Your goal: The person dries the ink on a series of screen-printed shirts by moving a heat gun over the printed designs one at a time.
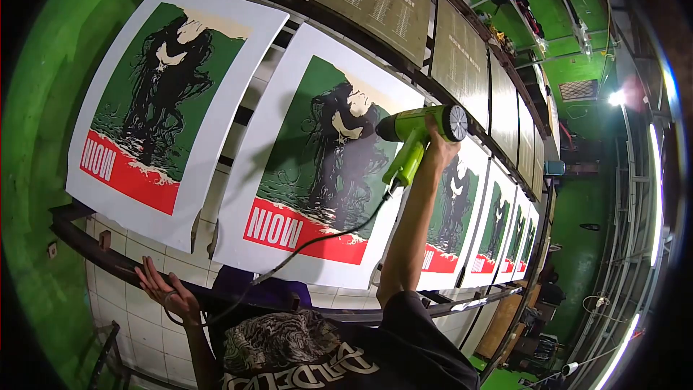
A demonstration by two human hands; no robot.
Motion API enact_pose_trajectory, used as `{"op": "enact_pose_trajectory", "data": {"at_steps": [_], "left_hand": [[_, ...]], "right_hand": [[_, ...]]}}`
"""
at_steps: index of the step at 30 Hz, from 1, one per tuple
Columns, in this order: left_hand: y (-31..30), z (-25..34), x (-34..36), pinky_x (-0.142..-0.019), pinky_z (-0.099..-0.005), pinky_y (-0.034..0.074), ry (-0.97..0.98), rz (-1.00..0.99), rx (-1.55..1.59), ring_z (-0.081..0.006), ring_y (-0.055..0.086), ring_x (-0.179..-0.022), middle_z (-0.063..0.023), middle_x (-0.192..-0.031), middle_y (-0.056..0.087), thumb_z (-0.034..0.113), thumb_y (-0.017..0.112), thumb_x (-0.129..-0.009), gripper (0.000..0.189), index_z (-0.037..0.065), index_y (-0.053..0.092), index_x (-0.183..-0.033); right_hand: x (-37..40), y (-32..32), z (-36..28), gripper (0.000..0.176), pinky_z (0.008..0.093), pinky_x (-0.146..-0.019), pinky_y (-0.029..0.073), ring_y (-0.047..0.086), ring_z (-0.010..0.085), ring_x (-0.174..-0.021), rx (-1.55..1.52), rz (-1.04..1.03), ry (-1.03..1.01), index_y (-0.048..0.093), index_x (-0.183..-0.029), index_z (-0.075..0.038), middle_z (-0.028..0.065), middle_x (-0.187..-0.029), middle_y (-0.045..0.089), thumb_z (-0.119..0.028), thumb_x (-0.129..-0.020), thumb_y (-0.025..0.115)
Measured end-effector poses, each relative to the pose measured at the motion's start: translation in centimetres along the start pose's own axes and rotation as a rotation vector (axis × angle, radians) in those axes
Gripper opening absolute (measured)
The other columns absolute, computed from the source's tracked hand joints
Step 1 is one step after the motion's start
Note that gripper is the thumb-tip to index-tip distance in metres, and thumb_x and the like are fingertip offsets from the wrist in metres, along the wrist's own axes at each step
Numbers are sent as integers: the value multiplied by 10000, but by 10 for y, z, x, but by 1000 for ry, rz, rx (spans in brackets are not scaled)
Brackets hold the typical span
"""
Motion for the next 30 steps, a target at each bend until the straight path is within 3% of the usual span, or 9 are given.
{"op": "enact_pose_trajectory", "data": {"at_steps": [14, 23, 26, 30], "left_hand": [[-2, 3, -1, -1193, -516, 92, -2, -8, 4, -343, 191, -1481, -124, -1537, 364, 303, 350, -1013, 532, 52, 365, -1482], [-1, 0, -1, -1190, -523, 86, 24, 9, 29, -352, 185, -1481, -122, -1539, 362, 287, 356, -1006, 529, 50, 369, -1479], [-2, 0, -1, -1187, -521, 94, 11, 10, 31, -356, 201, -1477, -110, -1533, 379, 300, 343, -1007, 533, 33, 376, -1468], [-3, -1, 0, -1182, -516, 106, 23, 13, 28, -360, 222, -1468, -115, -1527, 387, 288, 356, -1006, 528, 32, 382, -1467]], "right_hand": [[-2, 7, 4, 397, 313, -738, 525, 646, 178, -759, -121, -20, 22, 662, -1015, 45, 85, -912, 684, -14, -657, 823], [20, 1, -10, 410, 312, -814, 531, 668, 183, -820, 181, -48, 51, 670, -1025, 45, 98, -937, 697, -36, -655, 828], [30, 3, -16, 407, 315, -812, 534, 671, 182, -822, 59, -150, 12, 666, -1026, 48, 100, -939, 699, -30, -659, 824], [43, 10, -20, 399, 318, -812, 537, 674, 182, -832, 159, -83, 41, 662, -1018, 49, 105, -953, 700, -20, -661, 824]]}}
Point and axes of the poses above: each hand's wrist, its own x-axis away from the middle knuckle, its own y-axis out of the palm, z = x × y, the point moved 3 cm from there along -x, towards the middle knuckle
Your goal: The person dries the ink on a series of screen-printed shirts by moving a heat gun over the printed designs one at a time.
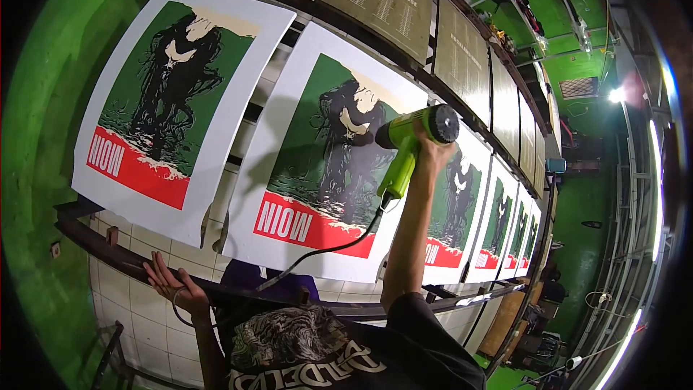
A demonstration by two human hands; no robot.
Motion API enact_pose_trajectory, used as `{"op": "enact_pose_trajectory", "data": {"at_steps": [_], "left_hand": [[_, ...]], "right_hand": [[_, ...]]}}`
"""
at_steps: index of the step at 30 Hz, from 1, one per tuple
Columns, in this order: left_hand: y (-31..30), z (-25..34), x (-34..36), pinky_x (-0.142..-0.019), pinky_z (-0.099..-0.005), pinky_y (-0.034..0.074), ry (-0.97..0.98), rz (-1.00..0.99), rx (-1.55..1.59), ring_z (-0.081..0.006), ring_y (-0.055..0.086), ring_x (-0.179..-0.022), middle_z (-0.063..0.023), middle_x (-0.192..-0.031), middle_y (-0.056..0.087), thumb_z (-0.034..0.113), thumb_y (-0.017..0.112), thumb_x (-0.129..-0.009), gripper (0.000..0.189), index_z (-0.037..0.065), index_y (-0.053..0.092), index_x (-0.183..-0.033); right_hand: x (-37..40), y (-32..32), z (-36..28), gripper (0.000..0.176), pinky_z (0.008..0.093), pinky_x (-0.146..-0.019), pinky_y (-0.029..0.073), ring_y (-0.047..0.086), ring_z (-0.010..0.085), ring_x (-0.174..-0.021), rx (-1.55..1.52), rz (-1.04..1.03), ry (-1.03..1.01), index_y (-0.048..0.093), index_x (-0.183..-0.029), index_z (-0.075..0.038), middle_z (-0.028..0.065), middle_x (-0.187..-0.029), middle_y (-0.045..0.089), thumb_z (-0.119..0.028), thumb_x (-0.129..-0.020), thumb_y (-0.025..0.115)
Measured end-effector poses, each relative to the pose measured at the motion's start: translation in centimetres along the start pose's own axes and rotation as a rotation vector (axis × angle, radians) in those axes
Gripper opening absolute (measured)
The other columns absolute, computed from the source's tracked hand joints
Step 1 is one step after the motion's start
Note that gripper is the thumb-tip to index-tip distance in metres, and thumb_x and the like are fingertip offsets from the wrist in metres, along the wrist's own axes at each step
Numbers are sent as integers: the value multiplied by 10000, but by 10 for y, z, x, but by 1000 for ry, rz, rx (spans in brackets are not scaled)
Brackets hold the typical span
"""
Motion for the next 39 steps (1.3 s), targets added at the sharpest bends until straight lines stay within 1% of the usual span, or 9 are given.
{"op": "enact_pose_trajectory", "data": {"at_steps": [5, 8, 12, 16, 22, 24, 26, 28, 39], "left_hand": [[-2, 1, 0, -1184, -504, 109, 29, 27, 11, -363, 236, -1464, -115, -1522, 397, 246, 358, -1009, 507, 30, 383, -1467], [-4, 3, -2, -1184, -499, 110, 30, 18, -2, -366, 247, -1460, -118, -1518, 403, 251, 355, -1015, 505, 23, 385, -1465], [-3, 0, -1, -1184, -499, 109, 36, 22, 10, -368, 247, -1460, -123, -1515, 406, 258, 349, -1020, 503, 18, 390, -1461], [-5, 2, -3, -1185, -500, 107, 29, 19, 24, -368, 242, -1462, -134, -1512, 406, 262, 346, -1022, 501, 21, 395, -1458], [-6, 3, -3, -1182, -504, 106, 17, 16, 46, -378, 237, -1462, -143, -1511, 403, 270, 354, -1014, 510, 24, 391, -1459], [-6, 2, -2, -1182, -505, 105, 11, 11, 34, -381, 236, -1462, -144, -1512, 401, 272, 358, -1012, 513, 25, 390, -1460], [-6, 1, -2, -1180, -509, 100, 33, 16, 37, -381, 233, -1463, -144, -1515, 398, 259, 365, -1005, 515, 20, 385, -1461], [-7, 2, -3, -1180, -512, 98, 38, 14, 36, -380, 231, -1464, -146, -1516, 395, 250, 370, -1000, 518, 14, 381, -1461], [-3, -4, -2, -1182, -523, 94, -5, -3, 65, -383, 221, -1468, -146, -1520, 389, 243, 411, -968, 542, 20, 384, -1462]], "right_hand": [[5, 6, 2, 425, 317, -792, 546, 675, 192, -806, -197, -55, -11, 656, -1012, 65, 112, -949, 699, -17, -641, 844], [9, 6, 4, 415, 314, -788, 545, 674, 189, -802, -50, -111, -17, 659, -1010, 66, 111, -946, 699, -20, -650, 847], [16, 10, 3, 408, 302, -782, 537, 669, 182, -794, -183, -56, 13, 670, -1011, 60, 108, -938, 697, -37, -657, 847], [17, 13, -4, 389, 305, -758, 536, 667, 181, -783, -53, -138, -23, 674, -1015, 57, 104, -933, 701, -37, -672, 832], [23, 21, -2, 372, 300, -765, 531, 672, 170, -800, -155, -127, -45, 679, -1007, 53, 88, -914, 702, -30, -671, 815], [24, 22, -2, 497, 314, -804, 522, 663, 194, -837, -101, -200, 4, 651, -1097, 30, 109, -977, 692, -106, -655, 834], [28, 28, -3, 473, 310, -782, 520, 658, 187, -818, -136, -163, 20, 662, -1061, 31, 97, -951, 690, -135, -655, 840], [29, 35, -6, 384, 320, -807, 530, 677, 190, -808, -152, -187, -30, 670, -1018, 58, 107, -933, 708, -41, -673, 807], [34, 55, -22, 384, 306, -760, 540, 678, 180, -757, -113, -228, -24, 696, -988, 44, 100, -891, 714, -91, -659, 839]]}}
Point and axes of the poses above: each hand's wrist, its own x-axis away from the middle knuckle, its own y-axis out of the palm, z = x × y, the point moved 3 cm from there along -x, towards the middle knuckle
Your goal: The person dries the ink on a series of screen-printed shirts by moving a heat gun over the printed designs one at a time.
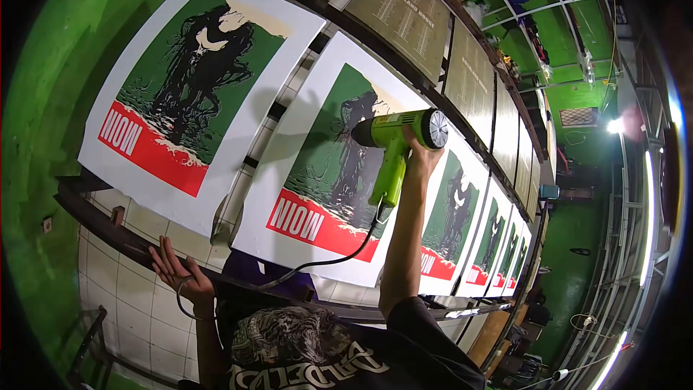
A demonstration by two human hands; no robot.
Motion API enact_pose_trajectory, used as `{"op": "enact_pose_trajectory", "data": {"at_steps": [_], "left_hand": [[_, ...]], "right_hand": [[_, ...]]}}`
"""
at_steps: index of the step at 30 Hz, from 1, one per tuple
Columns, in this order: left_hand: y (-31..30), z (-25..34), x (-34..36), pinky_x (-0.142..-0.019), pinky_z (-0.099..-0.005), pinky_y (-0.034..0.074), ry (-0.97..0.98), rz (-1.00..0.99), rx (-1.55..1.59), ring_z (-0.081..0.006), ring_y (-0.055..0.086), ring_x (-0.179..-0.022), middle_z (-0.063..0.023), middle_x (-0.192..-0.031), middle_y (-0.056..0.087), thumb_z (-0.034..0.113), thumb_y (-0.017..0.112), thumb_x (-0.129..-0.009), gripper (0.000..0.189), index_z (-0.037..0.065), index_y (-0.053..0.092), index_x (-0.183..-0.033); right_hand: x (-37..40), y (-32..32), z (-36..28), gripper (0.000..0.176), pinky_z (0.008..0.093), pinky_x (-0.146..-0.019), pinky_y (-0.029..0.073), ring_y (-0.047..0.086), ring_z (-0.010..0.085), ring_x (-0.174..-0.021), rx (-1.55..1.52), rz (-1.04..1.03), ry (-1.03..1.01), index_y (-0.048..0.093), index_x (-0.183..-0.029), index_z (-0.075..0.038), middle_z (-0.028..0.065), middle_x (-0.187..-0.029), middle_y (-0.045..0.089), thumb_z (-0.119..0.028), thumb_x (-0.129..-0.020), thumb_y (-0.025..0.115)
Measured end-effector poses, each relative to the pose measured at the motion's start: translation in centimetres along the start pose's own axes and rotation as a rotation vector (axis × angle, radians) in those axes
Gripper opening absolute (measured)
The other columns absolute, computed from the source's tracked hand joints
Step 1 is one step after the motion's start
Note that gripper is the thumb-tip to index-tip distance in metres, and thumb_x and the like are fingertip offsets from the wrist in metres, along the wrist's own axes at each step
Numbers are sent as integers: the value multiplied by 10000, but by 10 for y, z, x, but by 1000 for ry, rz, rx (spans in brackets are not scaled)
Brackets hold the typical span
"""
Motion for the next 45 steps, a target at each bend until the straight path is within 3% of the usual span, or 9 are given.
{"op": "enact_pose_trajectory", "data": {"at_steps": [25, 29, 35, 38, 41, 45], "left_hand": [[0, 2, -3, -1182, -535, 101, -41, -10, -16, -379, 238, -1462, -131, -1516, 399, 256, 401, -962, 542, 34, 397, -1456], [1, 1, -3, -1183, -537, 96, -41, -6, -12, -375, 232, -1465, -133, -1519, 394, 239, 412, -952, 548, 36, 392, -1460], [2, -1, -3, -1185, -541, 85, -59, -15, -17, -372, 227, -1468, -136, -1523, 387, 225, 436, -931, 562, 35, 392, -1458], [2, 2, -4, -1185, -541, 77, -55, -9, -32, -372, 223, -1469, -135, -1526, 383, 235, 429, -938, 558, 33, 392, -1456], [2, 3, -3, -1186, -540, 69, -50, -10, -74, -370, 220, -1471, -132, -1527, 382, 250, 418, -951, 553, 27, 390, -1455], [2, 5, -4, -1186, -540, 64, -36, -7, -124, -368, 217, -1473, -136, -1533, 374, 267, 406, -964, 549, 22, 389, -1455]], "right_hand": [[-6, 16, -2, 410, 324, -809, 532, 674, 177, -813, 42, 10, -29, 682, -1019, 35, 92, -935, 709, -81, -651, 818], [-10, 11, 4, 416, 318, -804, 542, 680, 178, -803, 5, 11, -6, 675, -1021, 42, 92, -931, 709, -37, -638, 815], [-8, 19, 2, 400, 321, -804, 532, 672, 181, -812, -21, -46, -13, 678, -1005, 37, 89, -938, 705, -87, -654, 824], [-9, 18, 0, 415, 296, -784, 539, 676, 177, -788, -25, 40, 36, 674, -999, 38, 93, -924, 705, -73, -634, 839], [-8, 21, 0, 404, 297, -760, 533, 666, 172, -769, 49, -22, -35, 674, -994, 39, 90, -911, 702, -103, -652, 836], [-7, 19, -9, 411, 294, -769, 537, 668, 164, -777, 11, 30, 25, 674, -1000, 43, 81, -904, 702, -85, -647, 843]]}}
Point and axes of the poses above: each hand's wrist, its own x-axis away from the middle knuckle, its own y-axis out of the palm, z = x × y, the point moved 3 cm from there along -x, towards the middle knuckle
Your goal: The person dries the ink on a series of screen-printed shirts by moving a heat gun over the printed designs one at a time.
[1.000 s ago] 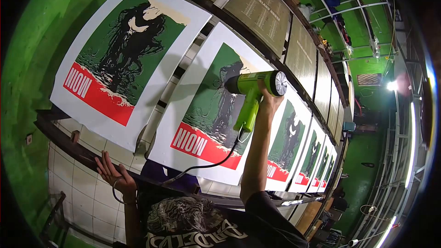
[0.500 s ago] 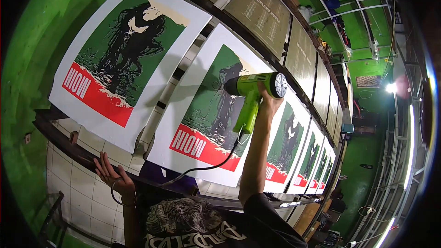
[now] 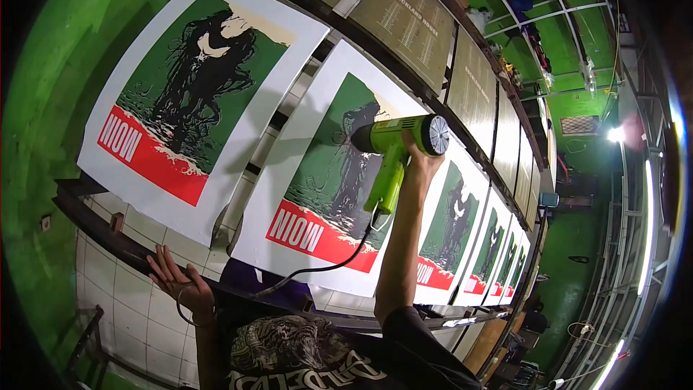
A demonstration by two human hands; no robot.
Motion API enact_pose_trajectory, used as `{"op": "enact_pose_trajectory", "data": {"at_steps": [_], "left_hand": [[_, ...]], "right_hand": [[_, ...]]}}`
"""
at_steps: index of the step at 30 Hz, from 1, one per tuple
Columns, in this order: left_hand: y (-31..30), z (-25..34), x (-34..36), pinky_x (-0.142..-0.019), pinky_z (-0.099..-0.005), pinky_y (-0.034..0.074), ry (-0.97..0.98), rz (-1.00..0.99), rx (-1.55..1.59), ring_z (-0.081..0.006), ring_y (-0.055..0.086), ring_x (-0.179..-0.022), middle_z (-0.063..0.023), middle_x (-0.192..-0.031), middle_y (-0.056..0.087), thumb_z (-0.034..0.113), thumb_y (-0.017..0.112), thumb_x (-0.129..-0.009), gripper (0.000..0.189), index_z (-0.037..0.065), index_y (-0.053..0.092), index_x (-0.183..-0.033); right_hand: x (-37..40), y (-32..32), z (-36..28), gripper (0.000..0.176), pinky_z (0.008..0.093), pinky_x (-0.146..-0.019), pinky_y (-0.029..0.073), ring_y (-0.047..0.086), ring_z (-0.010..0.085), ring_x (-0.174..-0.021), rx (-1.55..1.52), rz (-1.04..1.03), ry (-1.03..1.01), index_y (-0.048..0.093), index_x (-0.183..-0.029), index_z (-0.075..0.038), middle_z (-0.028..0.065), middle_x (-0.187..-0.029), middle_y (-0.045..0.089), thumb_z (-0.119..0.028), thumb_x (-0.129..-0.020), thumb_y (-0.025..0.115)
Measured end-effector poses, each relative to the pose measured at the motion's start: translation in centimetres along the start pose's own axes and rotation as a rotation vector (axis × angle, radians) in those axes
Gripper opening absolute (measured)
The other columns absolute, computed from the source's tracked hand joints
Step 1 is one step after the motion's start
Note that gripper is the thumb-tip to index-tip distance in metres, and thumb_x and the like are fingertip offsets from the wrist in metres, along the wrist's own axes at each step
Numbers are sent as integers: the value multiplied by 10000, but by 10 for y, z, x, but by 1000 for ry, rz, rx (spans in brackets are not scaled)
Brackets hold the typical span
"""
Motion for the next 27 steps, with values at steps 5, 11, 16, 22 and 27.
{"op": "enact_pose_trajectory", "data": {"at_steps": [5, 11, 16, 22, 27], "left_hand": [[-2, 3, -1, -1185, -540, 65, -22, -18, -35, -374, 211, -1474, -147, -1545, 355, 276, 398, -965, 546, 24, 399, -1449], [0, 0, -1, -1186, -540, 68, -25, -26, -28, -377, 210, -1473, -151, -1541, 360, 306, 381, -969, 555, 21, 404, -1444], [4, -2, 0, -1187, -542, 72, -40, -21, -34, -367, 213, -1474, -141, -1541, 364, 311, 380, -968, 554, 30, 407, -1445], [6, -3, 1, -1191, -536, 74, -53, -31, -49, -351, 207, -1479, -119, -1549, 357, 286, 394, -952, 556, 41, 402, -1450], [6, -4, 0, -1195, -534, 70, -63, -36, -59, -346, 200, -1482, -113, -1552, 351, 267, 420, -926, 574, 51, 394, -1457]], "right_hand": [[2, 4, -9, 400, 281, -754, 530, 661, 155, -759, -30, -63, -64, 683, -999, 46, 80, -896, 702, -74, -650, 837], [-3, 2, 7, 405, 289, -747, 532, 666, 162, -760, -51, -62, -29, 682, -989, 49, 87, -901, 706, -79, -642, 847], [-6, 5, 10, 411, 286, -740, 534, 670, 163, -761, -82, -24, 8, 683, -984, 36, 92, -902, 707, -108, -640, 855], [-13, 8, 5, 371, 307, -768, 542, 674, 167, -770, -88, -10, -22, 677, -976, 35, 86, -901, 706, -77, -658, 830], [-19, 12, 4, 368, 301, -753, 542, 671, 174, -769, -68, -27, -71, 666, -998, 46, 97, -901, 701, -56, -678, 816]]}}
Point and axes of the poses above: each hand's wrist, its own x-axis away from the middle knuckle, its own y-axis out of the palm, z = x × y, the point moved 3 cm from there along -x, towards the middle knuckle
